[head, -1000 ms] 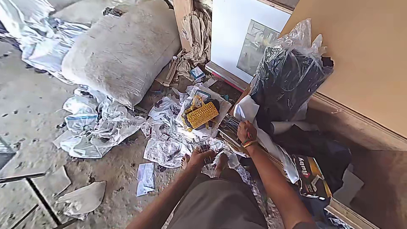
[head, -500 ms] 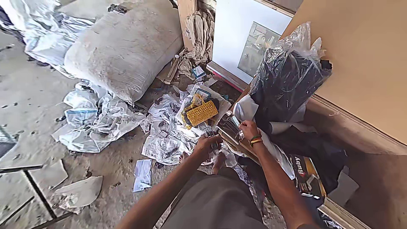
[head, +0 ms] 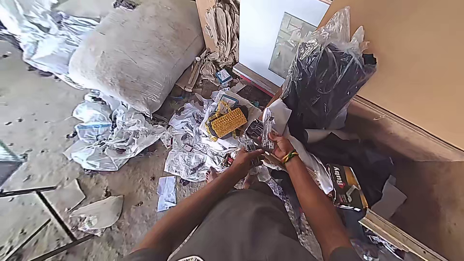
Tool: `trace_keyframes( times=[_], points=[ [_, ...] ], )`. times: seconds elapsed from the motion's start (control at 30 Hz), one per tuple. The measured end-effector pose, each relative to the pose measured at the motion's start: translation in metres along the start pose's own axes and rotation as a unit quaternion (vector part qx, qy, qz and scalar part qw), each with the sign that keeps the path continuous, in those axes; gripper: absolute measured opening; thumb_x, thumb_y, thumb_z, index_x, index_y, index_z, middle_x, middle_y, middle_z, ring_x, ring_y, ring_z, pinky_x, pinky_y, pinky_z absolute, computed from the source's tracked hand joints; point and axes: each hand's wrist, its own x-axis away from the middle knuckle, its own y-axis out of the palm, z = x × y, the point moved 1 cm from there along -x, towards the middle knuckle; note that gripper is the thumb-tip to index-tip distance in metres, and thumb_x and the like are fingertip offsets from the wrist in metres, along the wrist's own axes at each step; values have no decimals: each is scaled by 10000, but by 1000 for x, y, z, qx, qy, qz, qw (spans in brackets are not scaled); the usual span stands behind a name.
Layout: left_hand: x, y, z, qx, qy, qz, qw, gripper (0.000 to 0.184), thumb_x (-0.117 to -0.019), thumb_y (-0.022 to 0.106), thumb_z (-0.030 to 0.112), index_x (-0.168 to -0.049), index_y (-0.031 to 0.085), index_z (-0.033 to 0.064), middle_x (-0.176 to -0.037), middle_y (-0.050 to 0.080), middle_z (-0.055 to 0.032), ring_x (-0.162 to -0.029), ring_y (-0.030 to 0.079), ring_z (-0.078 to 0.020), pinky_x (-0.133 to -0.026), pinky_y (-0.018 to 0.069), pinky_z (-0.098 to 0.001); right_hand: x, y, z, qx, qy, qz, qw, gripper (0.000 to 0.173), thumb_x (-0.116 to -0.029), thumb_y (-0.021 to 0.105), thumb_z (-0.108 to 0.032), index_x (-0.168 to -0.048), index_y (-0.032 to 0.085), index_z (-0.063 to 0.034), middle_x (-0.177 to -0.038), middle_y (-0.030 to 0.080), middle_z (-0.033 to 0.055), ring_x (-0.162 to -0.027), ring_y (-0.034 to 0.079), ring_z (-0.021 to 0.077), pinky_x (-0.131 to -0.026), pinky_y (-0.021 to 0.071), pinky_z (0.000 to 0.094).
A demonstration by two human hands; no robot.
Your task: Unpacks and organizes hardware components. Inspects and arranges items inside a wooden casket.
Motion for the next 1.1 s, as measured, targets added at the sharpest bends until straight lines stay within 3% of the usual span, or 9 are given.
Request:
trace_keyframes(
  times=[0.17,0.37,0.5,0.57,0.67,0.73,0.9,1.1],
  points=[
    [1,2,4,29,7,16,999,358,-966,695,58,-1279,543,-26,-1077,730,-202,-868,744,-287,-741,630,-431,0,-6,5,-35,-9,-40,999,272,-1089,441,-137,-1302,524,11,-1127,707,215,-966,720,343,-766,616,506],
    [5,10,11,59,-13,35,998,383,-972,674,54,-1318,525,-14,-1057,722,-200,-865,739,-281,-739,629,-416,-9,-9,20,-39,-150,-104,982,155,-1059,440,-22,-1102,573,46,-1064,719,193,-981,711,271,-861,597,416],
    [9,13,10,65,-37,35,997,396,-953,696,39,-1298,507,-4,-1036,728,-191,-837,744,-268,-716,630,-398,-6,-3,22,-49,-212,-100,971,87,-1044,436,1,-1067,520,-7,-1086,707,186,-1007,707,284,-860,601,436],
    [10,12,8,75,-21,33,996,398,-939,708,19,-1284,512,-15,-1011,725,-193,-815,740,-270,-707,632,-400,-4,1,22,-44,-239,-94,965,92,-1042,433,8,-1109,496,-3,-1100,704,191,-1015,711,284,-857,606,418],
    [10,13,12,74,27,59,995,399,-913,725,-21,-1256,521,-29,-978,724,-190,-805,738,-274,-707,633,-410,0,7,24,-25,-268,-89,959,115,-1042,433,14,-1154,454,-2,-1122,697,191,-1000,720,259,-812,612,364],
    [10,12,15,56,71,72,993,396,-888,739,-53,-1232,542,-54,-950,722,-192,-788,735,-281,-700,638,-423,-1,9,28,1,-294,-77,953,132,-1030,448,0,-1162,452,-6,-1130,701,179,-936,721,207,-680,586,278],
    [12,11,20,30,117,92,988,422,-850,777,-63,-1212,562,-78,-950,724,-203,-774,734,-288,-681,644,-426,-2,17,36,48,-336,-34,940,133,-1016,489,-29,-1142,478,12,-1071,715,153,-779,700,138,-554,527,225],
    [14,9,22,30,93,98,990,398,-870,758,-53,-1214,558,-72,-896,720,-187,-729,723,-266,-659,635,-403,-2,18,46,57,-360,-33,931,176,-979,516,-33,-1139,511,39,-1083,717,174,-789,709,166,-548,537,246]
  ],
)
